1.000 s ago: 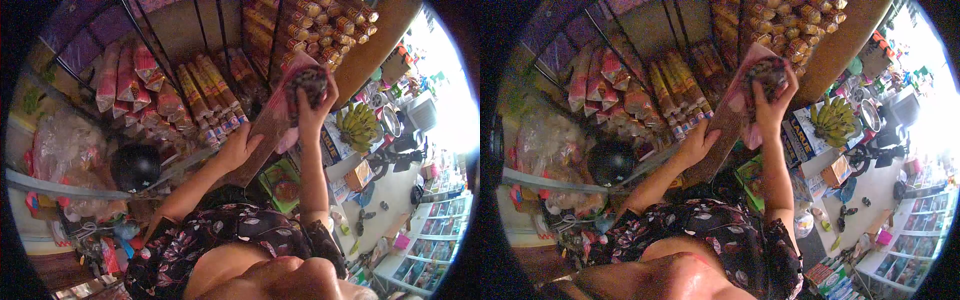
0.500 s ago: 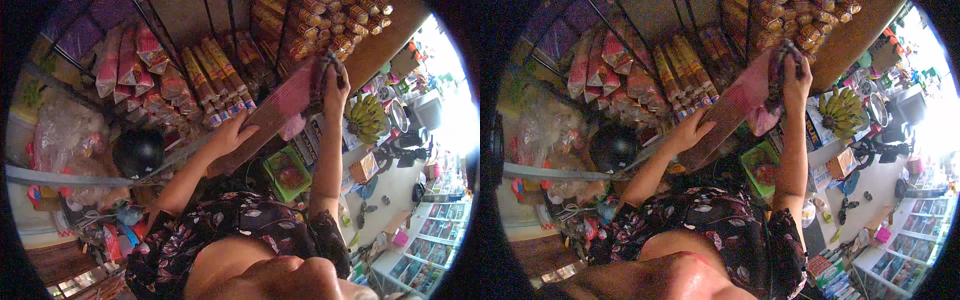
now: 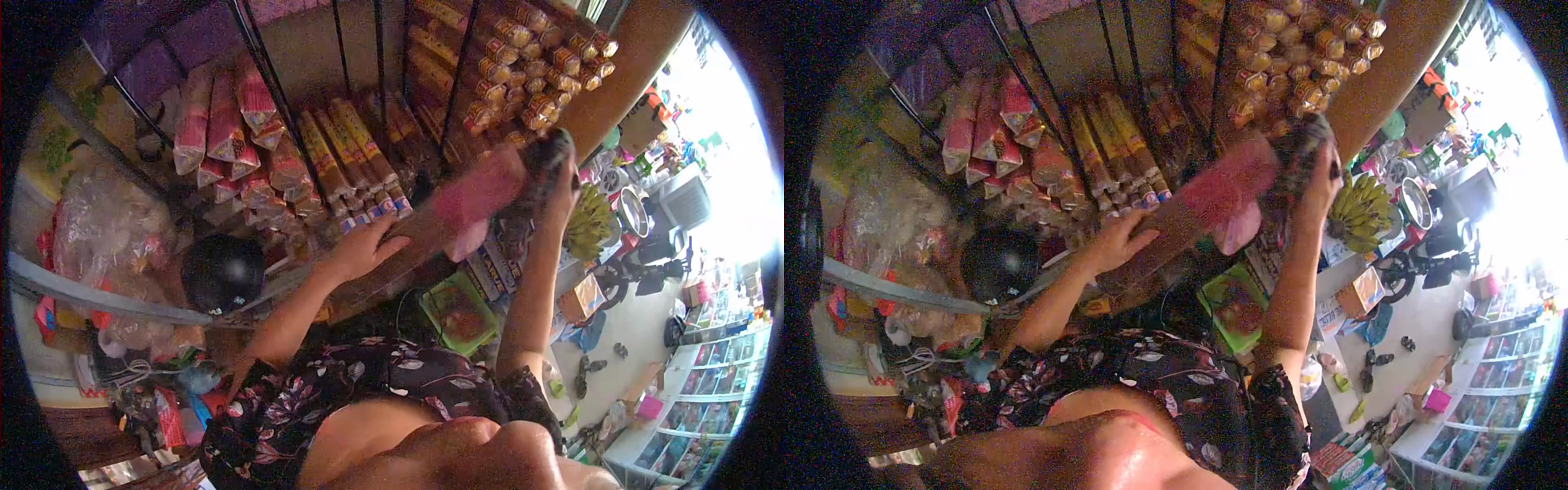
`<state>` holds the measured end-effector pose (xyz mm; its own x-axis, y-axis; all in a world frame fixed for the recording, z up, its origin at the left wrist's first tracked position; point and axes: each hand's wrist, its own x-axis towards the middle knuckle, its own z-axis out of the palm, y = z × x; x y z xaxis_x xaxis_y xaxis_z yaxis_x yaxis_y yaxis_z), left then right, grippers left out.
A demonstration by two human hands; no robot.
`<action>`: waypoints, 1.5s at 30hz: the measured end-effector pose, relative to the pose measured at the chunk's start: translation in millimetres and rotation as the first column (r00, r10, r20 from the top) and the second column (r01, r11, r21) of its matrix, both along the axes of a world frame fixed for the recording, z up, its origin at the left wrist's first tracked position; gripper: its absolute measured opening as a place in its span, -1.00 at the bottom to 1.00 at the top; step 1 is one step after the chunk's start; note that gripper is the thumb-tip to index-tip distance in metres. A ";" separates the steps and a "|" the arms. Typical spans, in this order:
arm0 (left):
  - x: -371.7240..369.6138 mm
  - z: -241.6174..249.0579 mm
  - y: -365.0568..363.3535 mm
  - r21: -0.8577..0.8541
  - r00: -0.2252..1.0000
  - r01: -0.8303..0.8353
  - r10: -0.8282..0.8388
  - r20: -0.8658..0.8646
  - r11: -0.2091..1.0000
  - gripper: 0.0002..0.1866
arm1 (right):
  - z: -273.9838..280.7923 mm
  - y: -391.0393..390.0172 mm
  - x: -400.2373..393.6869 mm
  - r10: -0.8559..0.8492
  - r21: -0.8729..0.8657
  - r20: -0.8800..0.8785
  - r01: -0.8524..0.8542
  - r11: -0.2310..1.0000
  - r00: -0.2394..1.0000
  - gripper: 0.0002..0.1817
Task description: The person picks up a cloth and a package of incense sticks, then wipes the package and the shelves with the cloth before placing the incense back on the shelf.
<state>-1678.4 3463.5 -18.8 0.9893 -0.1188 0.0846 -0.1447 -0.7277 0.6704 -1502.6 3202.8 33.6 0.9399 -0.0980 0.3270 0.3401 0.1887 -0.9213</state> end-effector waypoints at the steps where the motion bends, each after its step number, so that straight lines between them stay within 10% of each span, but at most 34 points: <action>1: 1.2 7.4 2.2 -0.033 0.993 -0.072 0.075 0.088 0.997 -0.45 | 6.9 -3.6 -1.7 0.027 0.288 -0.050 -0.012 0.958 0.998 -0.58; 9: 43.6 61.9 -16.7 -0.348 0.791 -0.188 0.351 0.500 0.918 -0.60 | 23.5 71.1 -64.8 0.232 -0.276 0.221 -0.168 0.946 0.947 -0.60; 19: 60.0 125.3 -9.6 -0.663 0.653 -0.109 0.556 0.513 0.740 -0.62 | -35.2 74.2 -110.7 0.587 -0.262 -0.049 -0.578 0.773 0.808 -0.50; 23: 72.1 135.7 -8.2 -0.839 0.579 -0.065 0.705 0.409 0.540 -0.45 | -60.1 72.0 -119.1 0.532 -0.184 -0.035 -0.528 0.829 0.846 -0.45; 29: 79.0 121.6 -24.1 -0.891 0.782 -0.104 0.590 0.201 0.441 -0.34 | -58.0 58.9 -108.5 0.408 -0.288 0.319 -0.323 0.902 0.855 -0.47; 31: 71.2 126.6 -35.9 -0.853 0.876 -0.127 0.461 0.143 0.507 -0.40 | -29.7 48.8 -108.2 0.540 -0.611 0.554 -0.132 0.781 0.634 -0.58; 37: 74.3 127.8 -43.5 -0.929 0.942 0.120 0.256 0.218 0.350 -0.42 | -9.2 31.6 -108.7 0.426 -0.543 0.674 0.015 0.839 0.604 -0.64; 42: 70.6 132.3 -33.0 -0.864 0.937 0.074 0.263 0.231 0.497 -0.46 | -12.3 -30.1 -98.0 0.269 -0.332 0.683 -0.038 0.942 0.679 -0.74; 45: 63.4 131.1 -33.6 -0.803 0.896 0.047 0.330 0.296 0.594 -0.44 | -5.7 -65.7 -95.6 -0.401 0.433 0.105 0.321 0.842 0.910 -0.59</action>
